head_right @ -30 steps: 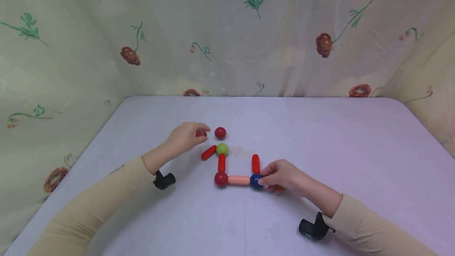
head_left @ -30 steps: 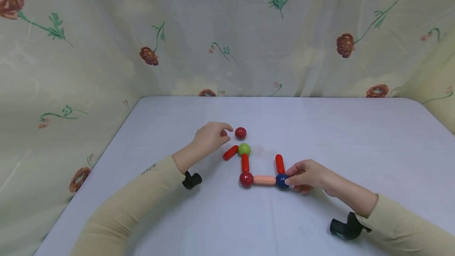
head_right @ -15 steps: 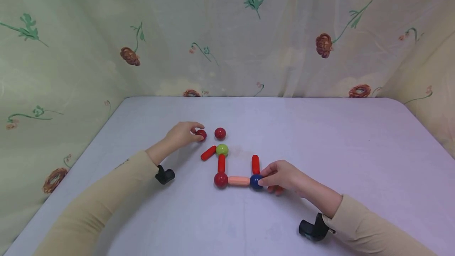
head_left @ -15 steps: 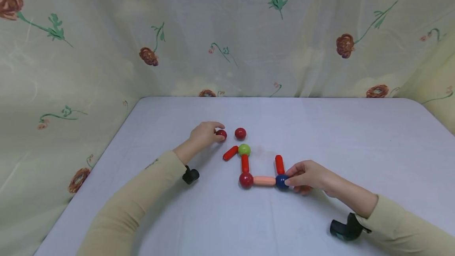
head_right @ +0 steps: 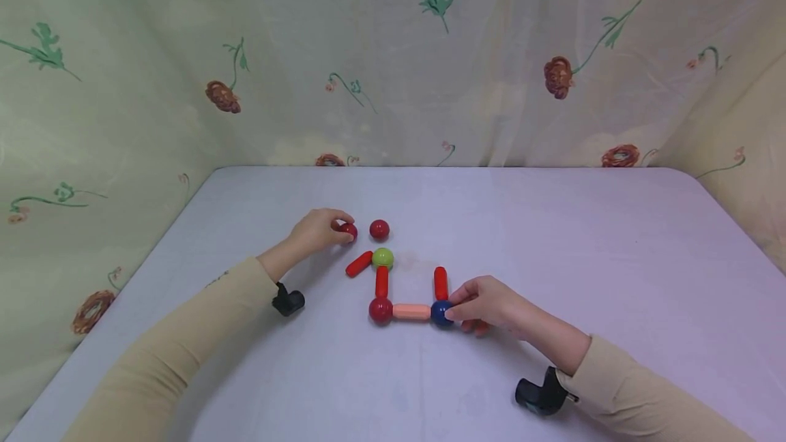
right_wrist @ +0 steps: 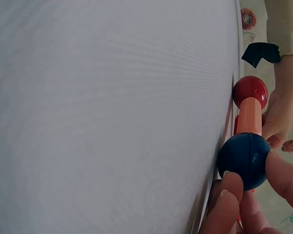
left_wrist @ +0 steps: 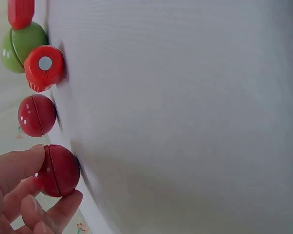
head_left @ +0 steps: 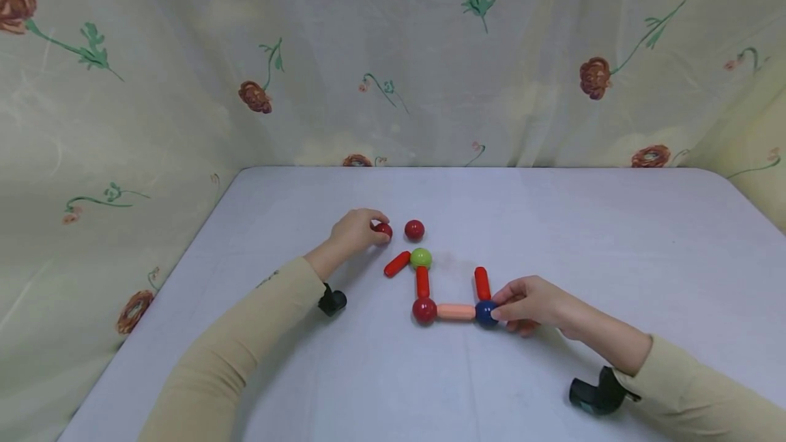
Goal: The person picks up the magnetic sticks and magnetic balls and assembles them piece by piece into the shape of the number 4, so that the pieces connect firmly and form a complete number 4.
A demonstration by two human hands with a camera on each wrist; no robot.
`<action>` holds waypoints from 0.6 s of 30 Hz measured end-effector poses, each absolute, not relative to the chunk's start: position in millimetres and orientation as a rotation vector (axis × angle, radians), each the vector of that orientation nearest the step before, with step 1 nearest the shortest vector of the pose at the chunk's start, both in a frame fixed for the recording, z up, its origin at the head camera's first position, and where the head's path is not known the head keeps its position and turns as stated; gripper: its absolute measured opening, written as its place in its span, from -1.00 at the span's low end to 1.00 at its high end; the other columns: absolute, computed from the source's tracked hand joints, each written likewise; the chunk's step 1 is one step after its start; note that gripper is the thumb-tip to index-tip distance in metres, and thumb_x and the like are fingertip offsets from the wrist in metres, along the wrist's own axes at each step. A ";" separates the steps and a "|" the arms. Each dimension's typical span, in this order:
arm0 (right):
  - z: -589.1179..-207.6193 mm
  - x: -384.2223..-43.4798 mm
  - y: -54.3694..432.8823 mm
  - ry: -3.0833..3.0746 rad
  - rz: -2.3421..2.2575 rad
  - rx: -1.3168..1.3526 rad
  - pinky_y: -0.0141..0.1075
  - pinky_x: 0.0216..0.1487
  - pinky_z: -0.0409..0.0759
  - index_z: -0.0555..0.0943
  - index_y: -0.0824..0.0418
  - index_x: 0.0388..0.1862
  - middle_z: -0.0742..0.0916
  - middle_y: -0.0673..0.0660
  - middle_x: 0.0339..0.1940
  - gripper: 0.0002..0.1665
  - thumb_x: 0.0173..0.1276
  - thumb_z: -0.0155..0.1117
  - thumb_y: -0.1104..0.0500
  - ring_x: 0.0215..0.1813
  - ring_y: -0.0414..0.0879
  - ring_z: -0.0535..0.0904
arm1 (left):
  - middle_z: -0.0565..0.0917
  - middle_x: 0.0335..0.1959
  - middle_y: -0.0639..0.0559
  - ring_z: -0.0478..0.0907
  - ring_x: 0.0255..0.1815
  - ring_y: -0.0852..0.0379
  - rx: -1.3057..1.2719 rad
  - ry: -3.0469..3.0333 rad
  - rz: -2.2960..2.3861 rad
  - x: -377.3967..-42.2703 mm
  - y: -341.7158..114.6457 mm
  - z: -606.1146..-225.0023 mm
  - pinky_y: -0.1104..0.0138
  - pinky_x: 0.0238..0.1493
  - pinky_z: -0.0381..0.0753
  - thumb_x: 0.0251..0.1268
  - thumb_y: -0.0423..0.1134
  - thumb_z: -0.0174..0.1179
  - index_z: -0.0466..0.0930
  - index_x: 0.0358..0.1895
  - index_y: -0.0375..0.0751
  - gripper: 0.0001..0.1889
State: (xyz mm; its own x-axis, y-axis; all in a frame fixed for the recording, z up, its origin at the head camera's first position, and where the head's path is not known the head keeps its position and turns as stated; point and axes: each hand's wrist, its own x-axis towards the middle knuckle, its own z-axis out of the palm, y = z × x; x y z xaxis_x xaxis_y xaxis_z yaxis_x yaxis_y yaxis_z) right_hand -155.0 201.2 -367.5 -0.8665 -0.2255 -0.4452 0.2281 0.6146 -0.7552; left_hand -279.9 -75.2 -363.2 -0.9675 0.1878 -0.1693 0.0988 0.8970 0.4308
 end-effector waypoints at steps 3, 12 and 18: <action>-367.2 -155.2 201.3 2.332 -1.192 0.000 -0.31 -0.39 0.57 0.52 0.38 -0.13 0.64 0.08 -0.43 -0.62 0.15 0.33 0.16 -0.46 -0.13 0.53 | 0.57 -0.09 -0.02 0.44 -0.15 0.07 0.214 2.851 0.668 -281.2 -75.1 -362.0 0.29 -0.19 0.46 0.14 -0.16 0.26 0.54 0.07 -0.02 -0.62; -367.7 -155.3 202.0 2.329 -1.198 -0.012 -0.31 -0.39 0.57 0.52 0.37 -0.13 0.64 0.07 -0.45 -0.62 0.15 0.32 0.16 -0.46 -0.14 0.54 | 0.56 -0.05 -0.03 0.44 -0.11 0.07 0.207 2.836 0.724 -282.2 -67.5 -351.1 0.30 -0.16 0.51 0.16 -0.15 0.24 0.51 0.11 -0.01 -0.59; -367.3 -155.1 201.8 2.327 -1.194 -0.007 -0.31 -0.39 0.57 0.52 0.37 -0.13 0.64 0.08 -0.44 -0.62 0.15 0.32 0.16 -0.46 -0.13 0.53 | 0.55 0.00 -0.03 0.45 -0.06 0.06 0.275 2.810 0.792 -276.9 -56.0 -341.2 0.30 -0.14 0.55 0.18 -0.16 0.22 0.49 0.13 -0.02 -0.59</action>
